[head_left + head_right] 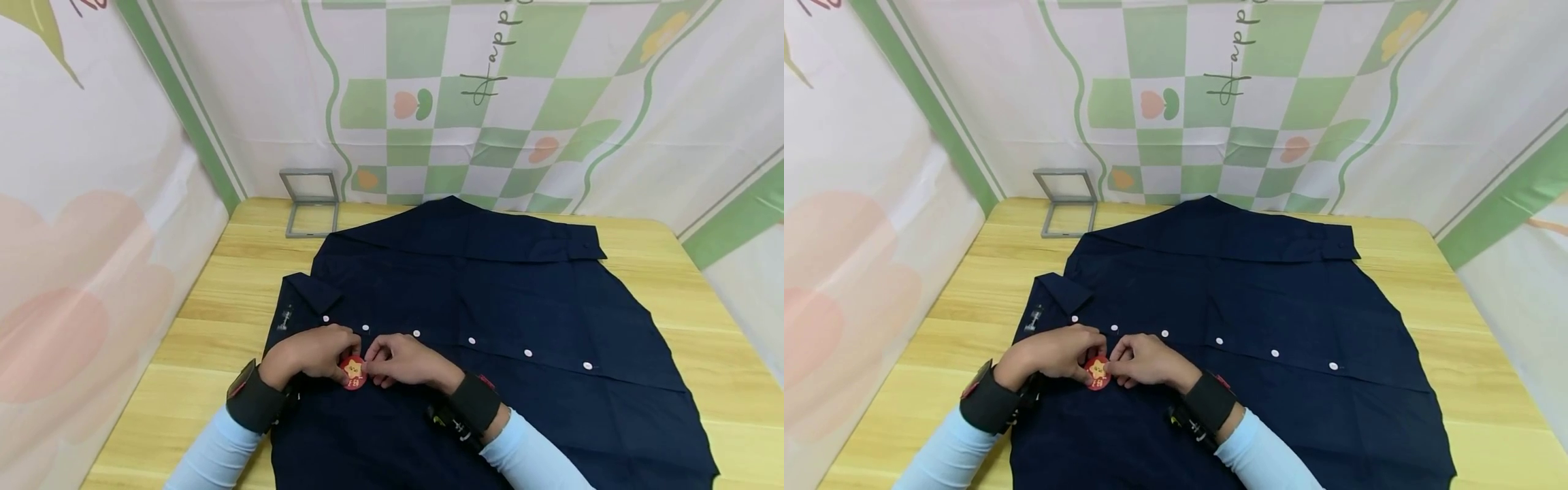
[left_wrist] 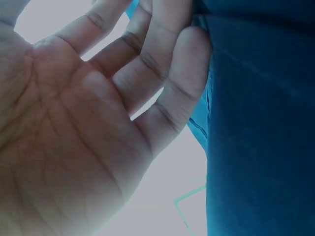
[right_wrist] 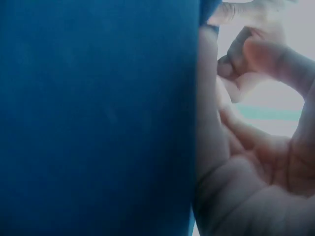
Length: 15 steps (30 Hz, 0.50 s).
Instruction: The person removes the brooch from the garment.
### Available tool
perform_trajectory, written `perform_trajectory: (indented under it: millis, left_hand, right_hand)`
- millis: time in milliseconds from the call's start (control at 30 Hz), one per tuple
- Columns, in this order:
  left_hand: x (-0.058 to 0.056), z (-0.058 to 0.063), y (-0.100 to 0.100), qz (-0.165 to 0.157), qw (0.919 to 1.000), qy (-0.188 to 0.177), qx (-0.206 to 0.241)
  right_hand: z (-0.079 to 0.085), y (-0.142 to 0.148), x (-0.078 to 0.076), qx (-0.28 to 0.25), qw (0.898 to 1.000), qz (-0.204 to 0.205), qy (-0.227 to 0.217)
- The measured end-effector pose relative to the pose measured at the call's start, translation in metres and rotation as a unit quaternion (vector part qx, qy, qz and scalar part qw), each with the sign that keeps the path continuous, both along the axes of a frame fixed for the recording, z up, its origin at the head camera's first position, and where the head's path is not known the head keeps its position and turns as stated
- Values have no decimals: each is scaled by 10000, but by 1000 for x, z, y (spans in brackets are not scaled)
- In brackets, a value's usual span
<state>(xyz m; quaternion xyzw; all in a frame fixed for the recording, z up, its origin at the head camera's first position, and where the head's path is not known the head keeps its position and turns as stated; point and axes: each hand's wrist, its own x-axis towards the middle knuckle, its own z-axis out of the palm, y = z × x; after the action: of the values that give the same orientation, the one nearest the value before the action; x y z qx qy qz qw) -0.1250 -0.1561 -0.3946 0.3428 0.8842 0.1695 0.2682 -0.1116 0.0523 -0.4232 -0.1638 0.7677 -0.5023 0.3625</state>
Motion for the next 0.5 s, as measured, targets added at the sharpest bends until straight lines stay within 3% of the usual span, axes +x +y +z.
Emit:
perform_trajectory:
  millis: [333, 500]
  left_hand:
    - [0, 0, 0, -58, 10000, -49, 35]
    - [0, 0, -1, -82, 9999, -12, 74]
  right_hand:
    - [1, -2, -7, 139, 9995, 258, -135]
    - [-1, -7, -6, 232, 9992, 266, 161]
